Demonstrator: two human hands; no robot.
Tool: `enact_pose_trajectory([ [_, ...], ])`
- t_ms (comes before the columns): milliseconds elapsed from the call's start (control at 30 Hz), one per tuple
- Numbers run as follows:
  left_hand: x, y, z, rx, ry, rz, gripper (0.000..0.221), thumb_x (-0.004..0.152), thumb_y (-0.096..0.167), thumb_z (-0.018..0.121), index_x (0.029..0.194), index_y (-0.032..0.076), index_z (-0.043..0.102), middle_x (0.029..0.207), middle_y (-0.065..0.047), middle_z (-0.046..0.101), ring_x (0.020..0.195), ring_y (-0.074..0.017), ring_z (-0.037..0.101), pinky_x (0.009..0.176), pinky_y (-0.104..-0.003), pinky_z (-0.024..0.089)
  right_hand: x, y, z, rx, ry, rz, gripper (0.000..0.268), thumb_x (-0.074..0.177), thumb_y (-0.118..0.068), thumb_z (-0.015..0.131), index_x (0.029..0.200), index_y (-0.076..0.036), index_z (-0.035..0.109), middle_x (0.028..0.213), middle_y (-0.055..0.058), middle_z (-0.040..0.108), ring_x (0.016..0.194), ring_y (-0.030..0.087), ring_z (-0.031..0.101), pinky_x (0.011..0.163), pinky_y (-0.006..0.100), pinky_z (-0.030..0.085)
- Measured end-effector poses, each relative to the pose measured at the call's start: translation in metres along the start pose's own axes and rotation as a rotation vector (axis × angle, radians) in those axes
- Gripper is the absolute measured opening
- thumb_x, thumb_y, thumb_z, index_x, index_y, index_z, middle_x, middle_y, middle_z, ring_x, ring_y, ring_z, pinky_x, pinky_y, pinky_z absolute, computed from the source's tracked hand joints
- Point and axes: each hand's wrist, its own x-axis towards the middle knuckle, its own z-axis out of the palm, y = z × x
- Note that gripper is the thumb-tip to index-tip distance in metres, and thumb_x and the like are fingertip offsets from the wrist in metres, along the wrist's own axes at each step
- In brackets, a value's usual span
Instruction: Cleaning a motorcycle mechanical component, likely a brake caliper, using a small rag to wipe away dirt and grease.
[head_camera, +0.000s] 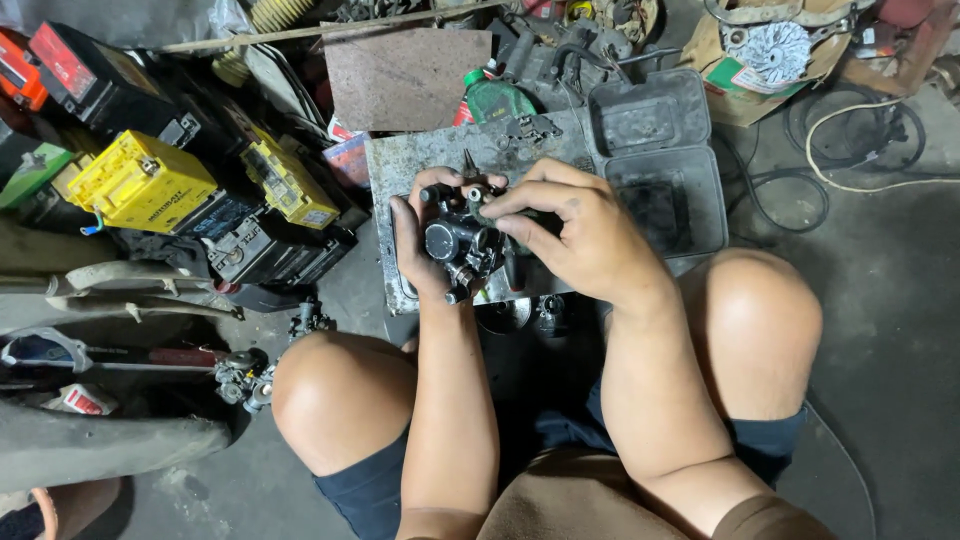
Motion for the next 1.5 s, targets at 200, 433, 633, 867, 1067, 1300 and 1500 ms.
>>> enact_pose_trajectory([
  [200,-0.001,-0.012,-0.034,0.183,-0.017,-0.06,0.066,0.105,0.058,0.037,0.11,-0.004,0.059,0.08,-0.021,0.07,0.08,-0.0297,0.072,0.073,-0.036,0.06,-0.005,-0.002,-0.013,-0.137,-0.096,0.074,0.01,0.099,-0.009,0.066,0.102,-0.011,0.076,0.089,0.015,0.063,0.082,0.04,0.068,0.075,0.05,0.054],
  [433,-0.001,-0.004,-0.004,0.277,-0.054,-0.007,0.067,0.105,0.058,0.035,0.106,-0.004,0.06,0.083,-0.023,0.071,0.087,-0.0286,0.074,0.08,-0.035,0.061,-0.011,-0.01,-0.016,-0.302,-0.088,0.134,0.008,0.099,-0.01,0.067,0.102,-0.011,0.075,0.087,0.014,0.062,0.081,0.039,0.068,0.073,0.049,0.055],
  [633,0.001,-0.004,-0.015,0.364,-0.108,0.027,0.071,0.104,0.058,0.035,0.11,-0.008,0.06,0.082,-0.025,0.068,0.082,-0.0268,0.072,0.08,-0.037,0.06,-0.008,-0.002,-0.01,-0.367,0.03,0.087,0.009,0.102,-0.015,0.066,0.109,-0.015,0.073,0.092,0.008,0.061,0.085,0.034,0.068,0.075,0.045,0.056],
  [867,-0.001,-0.013,-0.027,0.266,-0.159,-0.002,0.074,0.104,0.061,0.033,0.114,-0.006,0.061,0.083,-0.022,0.065,0.09,-0.0294,0.07,0.085,-0.039,0.057,-0.004,-0.005,-0.003,-0.302,0.101,0.057,0.008,0.098,-0.013,0.074,0.106,-0.014,0.076,0.087,0.009,0.062,0.082,0.031,0.069,0.073,0.044,0.056],
  [1067,0.002,-0.006,-0.017,-0.095,-0.136,0.032,0.071,0.103,0.065,0.031,0.114,0.001,0.06,0.079,-0.021,0.063,0.111,-0.0414,0.066,0.099,-0.053,0.051,-0.005,-0.001,-0.002,-0.161,0.172,0.127,0.011,0.1,-0.009,0.071,0.111,-0.011,0.074,0.085,0.011,0.063,0.082,0.03,0.069,0.072,0.043,0.056],
  [1300,-0.004,0.004,-0.002,-0.31,-0.123,0.013,0.063,0.103,0.065,0.033,0.113,0.008,0.059,0.078,-0.016,0.059,0.131,-0.0412,0.055,0.086,-0.047,0.055,-0.005,0.003,0.021,0.237,0.128,0.247,0.018,0.1,-0.004,0.067,0.117,-0.003,0.069,0.09,0.011,0.068,0.091,0.015,0.064,0.086,0.039,0.058],
  [1500,-0.003,-0.006,-0.004,-0.305,-0.053,0.018,0.058,0.105,0.062,0.039,0.114,0.009,0.06,0.09,-0.016,0.064,0.13,-0.0375,0.057,0.085,-0.049,0.06,-0.007,0.016,0.024,0.316,0.067,0.185,0.039,0.09,-0.01,0.081,0.121,0.007,0.064,0.101,0.02,0.068,0.103,0.022,0.062,0.099,0.048,0.052],
])
